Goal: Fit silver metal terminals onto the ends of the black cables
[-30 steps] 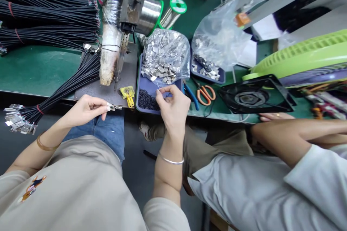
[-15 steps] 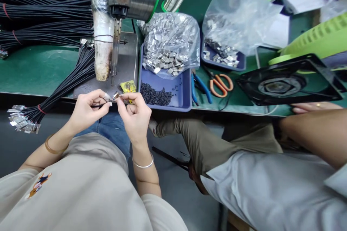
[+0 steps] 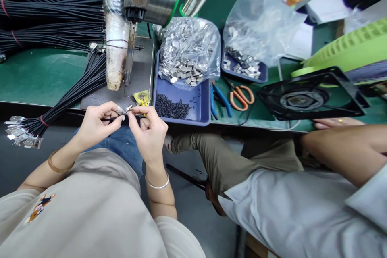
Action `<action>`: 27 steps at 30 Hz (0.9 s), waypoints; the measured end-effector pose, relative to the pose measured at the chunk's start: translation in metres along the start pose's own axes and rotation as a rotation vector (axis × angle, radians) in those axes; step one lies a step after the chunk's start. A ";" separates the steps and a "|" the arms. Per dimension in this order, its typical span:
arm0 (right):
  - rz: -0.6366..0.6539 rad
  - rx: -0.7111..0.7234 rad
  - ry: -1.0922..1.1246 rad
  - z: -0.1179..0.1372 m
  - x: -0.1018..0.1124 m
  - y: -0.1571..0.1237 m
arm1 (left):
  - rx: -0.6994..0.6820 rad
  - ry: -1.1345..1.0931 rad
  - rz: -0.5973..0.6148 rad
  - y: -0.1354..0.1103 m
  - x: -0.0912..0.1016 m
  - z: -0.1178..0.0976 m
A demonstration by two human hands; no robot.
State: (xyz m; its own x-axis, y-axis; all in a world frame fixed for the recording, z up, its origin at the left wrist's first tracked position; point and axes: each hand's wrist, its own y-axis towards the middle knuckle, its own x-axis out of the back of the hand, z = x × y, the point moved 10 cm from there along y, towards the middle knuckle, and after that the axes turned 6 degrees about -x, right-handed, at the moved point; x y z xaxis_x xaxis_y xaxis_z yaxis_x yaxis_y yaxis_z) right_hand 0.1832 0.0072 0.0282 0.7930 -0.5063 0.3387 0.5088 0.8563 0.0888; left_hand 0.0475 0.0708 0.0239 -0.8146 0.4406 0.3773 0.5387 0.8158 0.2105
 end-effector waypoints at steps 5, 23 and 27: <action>-0.007 0.080 -0.068 0.010 0.001 -0.003 | -0.029 0.040 0.010 -0.002 0.000 -0.002; -0.128 0.291 -0.167 0.034 0.014 -0.011 | -0.065 -0.059 -0.036 -0.005 0.005 -0.003; -0.315 0.290 0.058 0.033 0.041 -0.016 | 0.011 -0.166 -0.117 -0.003 0.009 0.005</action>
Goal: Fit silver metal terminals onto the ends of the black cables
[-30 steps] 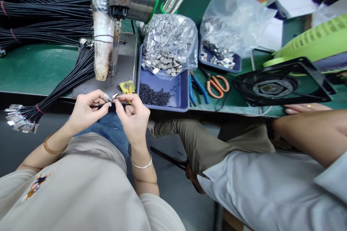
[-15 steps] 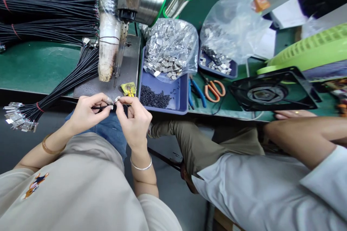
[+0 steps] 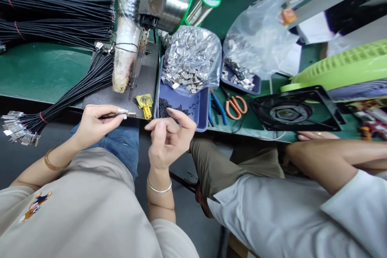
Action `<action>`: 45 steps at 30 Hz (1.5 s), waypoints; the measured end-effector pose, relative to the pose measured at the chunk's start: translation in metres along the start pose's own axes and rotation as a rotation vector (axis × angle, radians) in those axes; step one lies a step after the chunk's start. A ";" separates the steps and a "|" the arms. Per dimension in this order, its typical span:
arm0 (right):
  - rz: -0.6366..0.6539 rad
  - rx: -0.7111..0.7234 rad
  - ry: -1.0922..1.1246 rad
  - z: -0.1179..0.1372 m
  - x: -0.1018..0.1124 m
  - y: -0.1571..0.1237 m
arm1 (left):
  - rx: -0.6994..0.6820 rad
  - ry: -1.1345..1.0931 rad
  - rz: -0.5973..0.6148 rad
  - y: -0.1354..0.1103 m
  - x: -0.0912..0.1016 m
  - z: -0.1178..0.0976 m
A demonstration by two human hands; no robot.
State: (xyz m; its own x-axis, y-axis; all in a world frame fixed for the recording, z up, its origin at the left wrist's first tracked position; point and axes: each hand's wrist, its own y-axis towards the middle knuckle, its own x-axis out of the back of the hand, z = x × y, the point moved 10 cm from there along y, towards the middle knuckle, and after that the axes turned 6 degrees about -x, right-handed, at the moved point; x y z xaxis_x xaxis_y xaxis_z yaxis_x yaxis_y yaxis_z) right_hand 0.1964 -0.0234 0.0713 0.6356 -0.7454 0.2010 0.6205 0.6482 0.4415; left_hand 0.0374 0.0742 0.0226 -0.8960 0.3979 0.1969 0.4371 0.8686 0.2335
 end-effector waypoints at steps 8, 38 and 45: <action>0.296 0.062 -0.142 -0.011 -0.039 -0.006 | 0.095 -0.069 -0.032 0.011 0.000 0.005; 0.377 -0.023 -0.096 -0.011 -0.050 0.009 | 0.066 0.148 -0.098 0.015 0.001 0.003; 0.108 -0.036 -0.083 -0.021 -0.013 0.012 | -0.125 0.160 0.173 -0.007 -0.006 -0.024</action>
State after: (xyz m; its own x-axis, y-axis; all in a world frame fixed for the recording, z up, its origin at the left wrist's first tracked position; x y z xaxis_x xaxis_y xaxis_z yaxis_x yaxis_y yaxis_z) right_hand 0.2049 -0.0028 0.0556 0.6606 -0.6800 0.3180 0.5670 0.7296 0.3823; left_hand 0.0412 0.0588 0.0425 -0.7878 0.4769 0.3898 0.5977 0.7448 0.2968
